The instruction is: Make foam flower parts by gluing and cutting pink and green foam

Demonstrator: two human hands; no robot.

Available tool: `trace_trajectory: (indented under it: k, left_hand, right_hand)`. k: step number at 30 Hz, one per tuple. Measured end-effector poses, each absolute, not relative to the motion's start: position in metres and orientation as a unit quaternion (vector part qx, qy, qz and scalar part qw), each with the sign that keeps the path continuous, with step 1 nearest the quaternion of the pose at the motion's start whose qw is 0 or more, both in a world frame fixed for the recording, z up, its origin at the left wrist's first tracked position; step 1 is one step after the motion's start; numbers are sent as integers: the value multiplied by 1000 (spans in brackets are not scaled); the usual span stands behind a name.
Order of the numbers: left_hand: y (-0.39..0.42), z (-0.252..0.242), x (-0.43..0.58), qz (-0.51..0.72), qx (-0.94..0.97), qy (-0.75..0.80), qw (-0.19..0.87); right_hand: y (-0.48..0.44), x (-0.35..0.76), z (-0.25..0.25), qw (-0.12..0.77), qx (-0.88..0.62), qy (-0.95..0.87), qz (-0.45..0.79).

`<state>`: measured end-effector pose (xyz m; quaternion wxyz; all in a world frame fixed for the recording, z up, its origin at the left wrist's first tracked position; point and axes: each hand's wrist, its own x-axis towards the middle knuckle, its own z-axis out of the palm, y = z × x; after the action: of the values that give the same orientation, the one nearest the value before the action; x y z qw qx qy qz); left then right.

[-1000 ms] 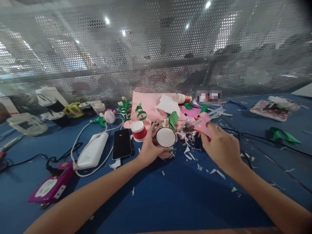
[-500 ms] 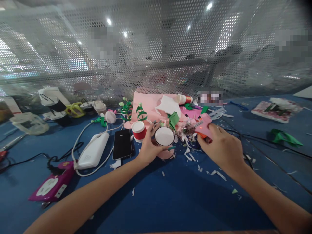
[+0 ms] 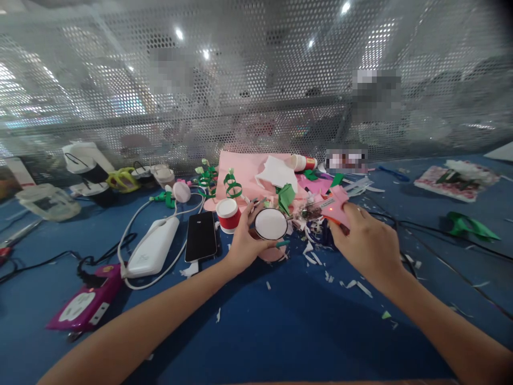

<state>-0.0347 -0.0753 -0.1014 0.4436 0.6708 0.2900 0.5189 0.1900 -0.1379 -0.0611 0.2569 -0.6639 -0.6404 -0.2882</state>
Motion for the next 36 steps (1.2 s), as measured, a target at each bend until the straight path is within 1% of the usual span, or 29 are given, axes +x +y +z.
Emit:
trace_trajectory:
  k: [12, 17, 21, 27, 31, 36]
  left_hand:
    - [-70, -106, -36, 528, 654, 306, 446]
    - [-72, -105, -35, 529, 648, 301, 458]
    - [-72, -104, -35, 535, 661, 297, 435]
    - [-75, -99, -35, 502, 690, 307, 422]
    - [-76, -99, -34, 495, 685, 306, 438]
    - [-72, -103, -34, 491, 678, 289, 464]
  right_hand:
    - [-139, 190, -64, 263, -640, -667, -276]
    - [-136, 187, -66, 290, -634, -677, -236]
    - [-132, 188, -65, 326, -664, -639, -213]
    - [-124, 199, -63, 315, -681, -642, -158]
    - [-123, 198, -66, 321, -676, -637, -186]
    - [-127, 188, -69, 278, -638, -672, -255]
